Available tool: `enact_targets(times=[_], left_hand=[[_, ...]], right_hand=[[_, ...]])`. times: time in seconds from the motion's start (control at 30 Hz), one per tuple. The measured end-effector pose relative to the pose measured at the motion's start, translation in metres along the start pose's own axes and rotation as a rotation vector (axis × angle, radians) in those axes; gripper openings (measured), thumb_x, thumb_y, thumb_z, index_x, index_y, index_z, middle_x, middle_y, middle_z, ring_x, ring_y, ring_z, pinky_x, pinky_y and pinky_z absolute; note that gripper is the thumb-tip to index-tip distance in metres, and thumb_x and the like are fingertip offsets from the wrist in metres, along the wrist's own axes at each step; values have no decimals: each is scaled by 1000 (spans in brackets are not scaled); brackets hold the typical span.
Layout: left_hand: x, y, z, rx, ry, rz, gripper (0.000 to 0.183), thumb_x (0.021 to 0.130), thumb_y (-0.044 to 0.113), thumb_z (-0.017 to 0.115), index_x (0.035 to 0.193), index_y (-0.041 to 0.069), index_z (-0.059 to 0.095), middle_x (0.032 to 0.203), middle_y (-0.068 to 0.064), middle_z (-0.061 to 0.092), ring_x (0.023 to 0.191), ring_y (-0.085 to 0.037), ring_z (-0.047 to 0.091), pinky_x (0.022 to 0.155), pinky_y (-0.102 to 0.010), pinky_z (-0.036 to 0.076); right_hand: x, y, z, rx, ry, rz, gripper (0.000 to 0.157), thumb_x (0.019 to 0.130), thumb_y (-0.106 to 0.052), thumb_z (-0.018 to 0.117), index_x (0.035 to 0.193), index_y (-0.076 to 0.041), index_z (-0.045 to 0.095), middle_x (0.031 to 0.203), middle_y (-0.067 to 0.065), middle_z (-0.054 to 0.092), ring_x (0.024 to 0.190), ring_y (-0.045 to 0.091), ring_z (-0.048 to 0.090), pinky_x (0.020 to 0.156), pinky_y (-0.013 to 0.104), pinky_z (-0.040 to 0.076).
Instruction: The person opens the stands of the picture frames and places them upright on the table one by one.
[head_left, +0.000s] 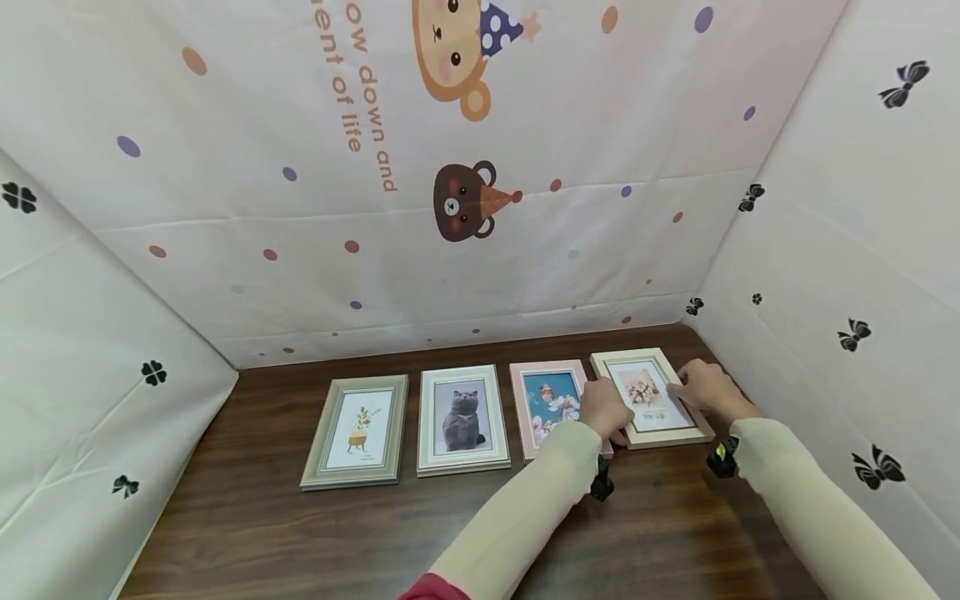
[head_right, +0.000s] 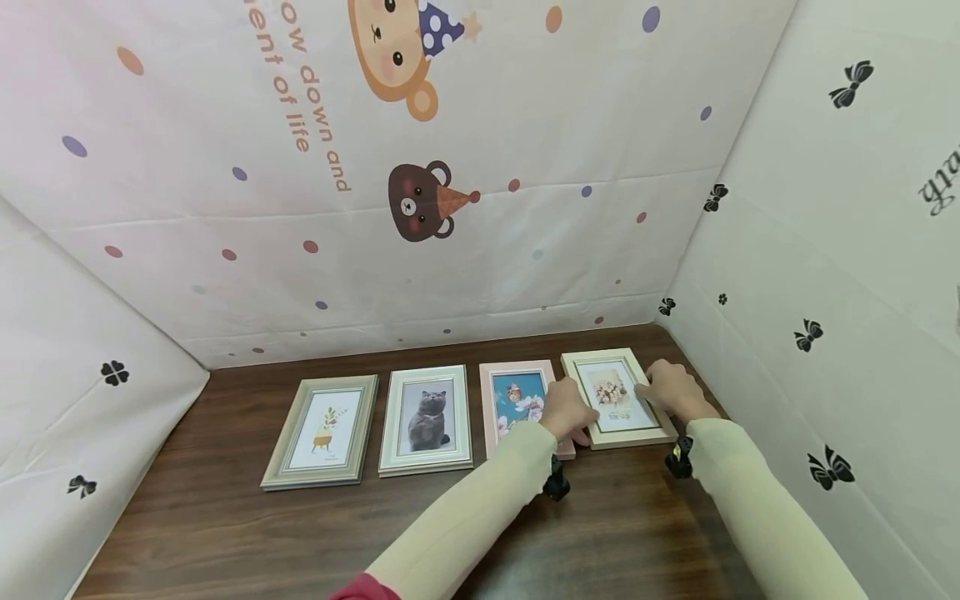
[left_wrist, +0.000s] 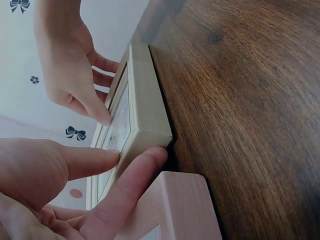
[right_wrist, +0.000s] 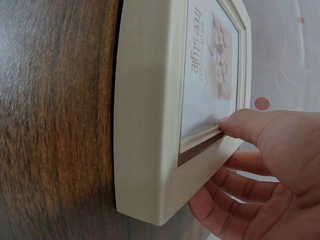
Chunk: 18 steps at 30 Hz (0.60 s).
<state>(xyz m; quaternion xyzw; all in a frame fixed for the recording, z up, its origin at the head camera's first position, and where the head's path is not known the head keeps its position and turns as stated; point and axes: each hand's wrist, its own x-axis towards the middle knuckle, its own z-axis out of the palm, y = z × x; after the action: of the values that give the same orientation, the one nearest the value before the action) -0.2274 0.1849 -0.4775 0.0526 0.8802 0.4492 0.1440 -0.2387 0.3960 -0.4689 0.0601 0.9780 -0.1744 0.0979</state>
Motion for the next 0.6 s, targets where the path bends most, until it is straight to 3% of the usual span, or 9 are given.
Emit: enact_targets(times=[0.37, 0.6], left_hand=[[-2, -2, -1, 41, 1, 9, 40, 90, 8, 77, 55, 7, 57, 43, -10, 58, 36, -19, 61, 33, -24, 41], [-6, -3, -2, 44, 9, 54, 38, 92, 13, 76, 58, 9, 59, 41, -4, 54, 38, -16, 61, 41, -23, 47]], right_hand=[[3, 1, 1, 12, 34, -14, 25, 95, -21, 68, 90, 4, 69, 77, 12, 63, 65, 23, 55, 53, 33, 44], [4, 5, -5, 32, 88, -41, 30, 95, -20, 67, 99, 9, 67, 81, 15, 65, 68, 24, 56, 55, 33, 46]])
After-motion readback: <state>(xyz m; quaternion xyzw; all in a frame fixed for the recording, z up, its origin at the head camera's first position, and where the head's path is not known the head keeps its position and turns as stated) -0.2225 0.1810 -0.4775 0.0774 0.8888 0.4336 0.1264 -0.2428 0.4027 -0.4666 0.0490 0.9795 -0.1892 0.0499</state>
